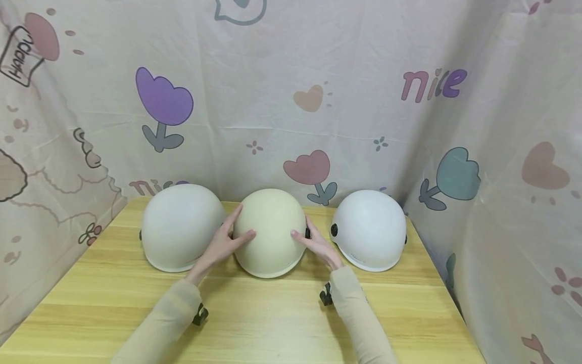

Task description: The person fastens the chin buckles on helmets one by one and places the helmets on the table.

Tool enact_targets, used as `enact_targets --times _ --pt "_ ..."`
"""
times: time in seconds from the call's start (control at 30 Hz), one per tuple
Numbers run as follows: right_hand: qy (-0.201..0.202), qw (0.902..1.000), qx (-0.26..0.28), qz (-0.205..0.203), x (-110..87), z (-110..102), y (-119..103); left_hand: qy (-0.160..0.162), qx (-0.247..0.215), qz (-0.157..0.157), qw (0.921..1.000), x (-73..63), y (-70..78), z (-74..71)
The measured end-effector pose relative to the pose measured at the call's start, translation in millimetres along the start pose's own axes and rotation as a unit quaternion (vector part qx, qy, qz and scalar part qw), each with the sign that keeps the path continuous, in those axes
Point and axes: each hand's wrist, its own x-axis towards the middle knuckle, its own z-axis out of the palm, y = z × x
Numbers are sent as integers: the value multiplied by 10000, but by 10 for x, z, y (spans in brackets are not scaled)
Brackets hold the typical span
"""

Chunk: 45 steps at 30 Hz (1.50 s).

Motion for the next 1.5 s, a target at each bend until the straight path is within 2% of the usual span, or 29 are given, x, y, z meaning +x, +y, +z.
enact_targets --times 0.3,0.67,1.27,1.5 --pt "-15 9998 -23 175 -8 4 -32 68 92 63 9999 20 -17 12" --pt "14 10000 53 81 34 29 -28 31 67 -450 9990 14 -36 6" --pt "97 9999 85 -68 104 108 18 108 -21 -491 9987 47 -85 -27" --pt "138 9999 70 0 112 110 1 112 14 -510 9986 48 -81 -36"
